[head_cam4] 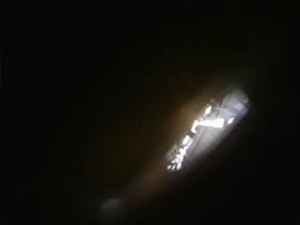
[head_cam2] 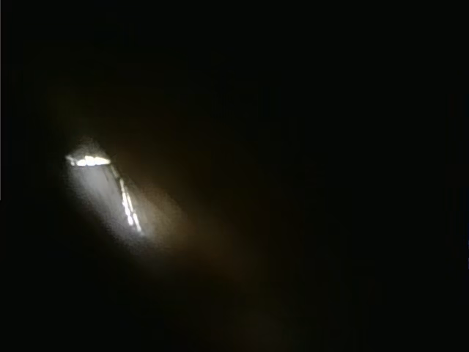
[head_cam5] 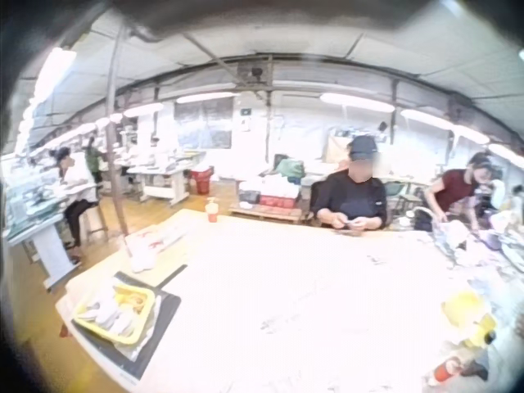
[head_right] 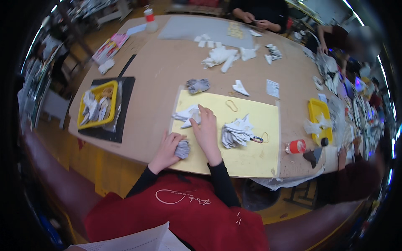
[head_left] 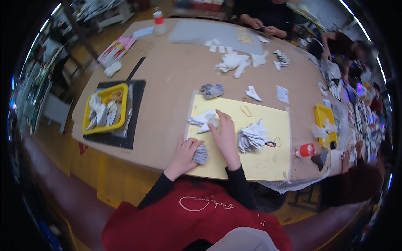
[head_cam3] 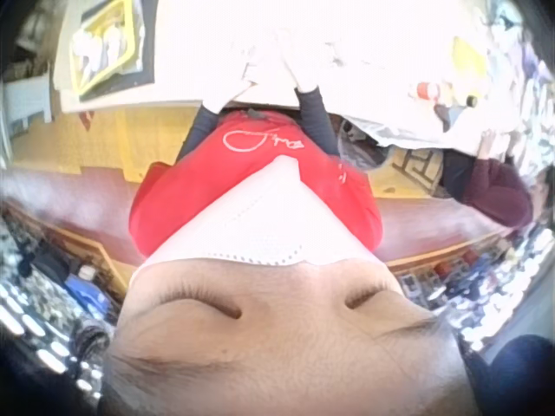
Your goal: The person repeatedly picks up small white fabric pieces from a table, folds them by hand, and stacks them into a growing pile. The person occasionally reorganizes the stack and places some folded pieces into a yellow tray. Other workers are visible in the background performing similar tasks.
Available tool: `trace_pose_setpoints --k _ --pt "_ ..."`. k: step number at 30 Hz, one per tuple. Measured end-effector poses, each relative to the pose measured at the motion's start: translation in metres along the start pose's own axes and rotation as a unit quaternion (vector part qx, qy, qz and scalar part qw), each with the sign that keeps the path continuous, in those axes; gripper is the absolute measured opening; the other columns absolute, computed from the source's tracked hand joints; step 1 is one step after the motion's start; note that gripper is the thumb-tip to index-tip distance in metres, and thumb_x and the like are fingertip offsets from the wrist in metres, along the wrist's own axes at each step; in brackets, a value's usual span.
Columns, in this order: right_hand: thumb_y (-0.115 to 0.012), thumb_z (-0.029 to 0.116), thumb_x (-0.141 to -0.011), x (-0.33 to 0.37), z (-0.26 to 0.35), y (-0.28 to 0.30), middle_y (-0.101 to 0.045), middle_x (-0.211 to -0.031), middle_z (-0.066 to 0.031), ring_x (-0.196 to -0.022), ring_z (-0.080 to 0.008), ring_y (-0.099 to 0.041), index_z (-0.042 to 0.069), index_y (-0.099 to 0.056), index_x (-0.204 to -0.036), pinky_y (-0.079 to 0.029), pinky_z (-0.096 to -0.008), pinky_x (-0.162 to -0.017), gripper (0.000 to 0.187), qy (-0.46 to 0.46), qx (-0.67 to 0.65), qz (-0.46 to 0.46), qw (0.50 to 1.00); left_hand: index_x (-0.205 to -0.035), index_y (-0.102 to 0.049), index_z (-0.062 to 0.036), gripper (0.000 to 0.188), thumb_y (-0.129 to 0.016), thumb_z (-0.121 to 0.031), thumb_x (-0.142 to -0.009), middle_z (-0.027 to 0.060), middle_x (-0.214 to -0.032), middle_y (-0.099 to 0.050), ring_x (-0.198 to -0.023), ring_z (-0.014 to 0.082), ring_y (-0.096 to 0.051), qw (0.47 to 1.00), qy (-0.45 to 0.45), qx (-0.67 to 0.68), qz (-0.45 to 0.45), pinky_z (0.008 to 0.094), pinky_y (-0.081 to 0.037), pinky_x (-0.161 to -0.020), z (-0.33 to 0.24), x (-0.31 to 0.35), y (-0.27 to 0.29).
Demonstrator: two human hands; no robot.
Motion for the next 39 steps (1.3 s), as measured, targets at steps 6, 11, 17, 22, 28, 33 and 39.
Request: trace_pose_setpoints --k 6,11,17,22,28,33,39 --pt "-0.064 0.008 -0.086 -0.017 -0.019 -0.084 -0.051 -0.131 -0.0252 -0.121 -0.0417 -0.050 0.003 -0.054 -0.132 -0.042 -0.0477 -0.103 0.047 0.112 0.061 0.078 0.989 -0.117 -0.059 -0.0124 0.058 -0.083 -0.020 -0.065 0.0159 -0.134 -0.044 -0.129 0.0401 -0.041 0.996 -0.004 -0.058 -0.062 0.0642 -0.014 -0.115 0.007 0.005 -0.003" --pt "-0.061 0.003 -0.087 0.011 0.000 -0.064 -0.050 -0.108 -0.0183 -0.100 -0.0353 -0.056 0.000 -0.055 -0.118 -0.048 -0.0405 -0.087 0.032 0.025 -0.192 0.128 0.973 -0.110 -0.062 -0.0117 0.049 -0.083 -0.018 -0.067 0.0213 -0.150 -0.031 -0.141 0.0479 -0.025 0.988 0.010 -0.017 -0.151 0.0658 -0.016 -0.114 0.005 -0.001 0.009" --pt "-0.054 0.017 -0.098 0.045 0.003 -0.041 -0.050 -0.108 -0.0172 -0.100 -0.0336 -0.054 0.000 -0.055 -0.111 -0.045 -0.0375 -0.090 0.021 0.034 -0.275 0.118 0.954 -0.127 -0.051 -0.0099 0.066 -0.082 -0.019 -0.069 0.0207 -0.142 -0.039 -0.137 0.0443 -0.033 0.994 -0.058 -0.012 -0.088 0.0613 -0.016 -0.116 0.013 0.003 -0.010" --pt "-0.051 0.016 -0.098 0.064 0.014 -0.023 -0.054 -0.104 -0.0172 -0.102 -0.0342 -0.053 0.000 -0.056 -0.106 -0.043 -0.0408 -0.093 0.019 0.040 -0.190 0.042 0.980 -0.130 -0.045 -0.0036 0.074 -0.081 -0.015 -0.066 0.0173 -0.124 -0.049 -0.121 0.0396 -0.045 0.994 0.036 0.072 -0.076 0.0571 -0.023 -0.113 0.020 0.000 -0.003" --pt "-0.049 0.013 -0.097 0.077 0.010 -0.029 -0.053 -0.115 -0.0177 -0.113 -0.0349 -0.049 0.001 -0.053 -0.111 -0.038 -0.0412 -0.103 0.018 -0.059 -0.269 -0.029 0.961 -0.125 -0.050 -0.0052 0.069 -0.080 -0.018 -0.065 0.0170 -0.121 -0.049 -0.118 0.0374 -0.047 0.996 -0.027 -0.043 -0.070 0.0585 -0.025 -0.111 0.007 -0.013 -0.006" --pt "-0.049 0.016 -0.099 0.067 0.013 -0.011 -0.050 -0.133 -0.0191 -0.125 -0.0350 -0.046 0.000 -0.048 -0.128 -0.032 -0.0435 -0.111 0.033 0.013 -0.083 -0.065 0.994 -0.127 -0.050 -0.0077 0.068 -0.079 -0.024 -0.068 0.0152 -0.124 -0.050 -0.124 0.0360 -0.046 0.991 0.082 0.067 -0.086 0.0638 -0.018 -0.113 0.021 -0.018 0.004" --pt "-0.055 0.023 -0.098 0.075 0.010 -0.028 -0.040 -0.147 -0.0219 -0.137 -0.0380 -0.038 0.002 -0.033 -0.149 -0.025 -0.0447 -0.117 0.059 -0.018 -0.205 0.036 0.978 -0.131 -0.048 -0.0063 0.071 -0.080 -0.022 -0.069 0.0171 -0.123 -0.054 -0.125 0.0368 -0.049 0.975 0.004 -0.186 -0.124 0.0582 -0.023 -0.113 -0.021 -0.021 0.011"
Point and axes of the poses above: each hand's wrist, its own x-axis away from the middle knuckle, its own y-axis out of the back of the hand, z = x × y, the point moved 9 cm from there along -x, towards the middle knuckle
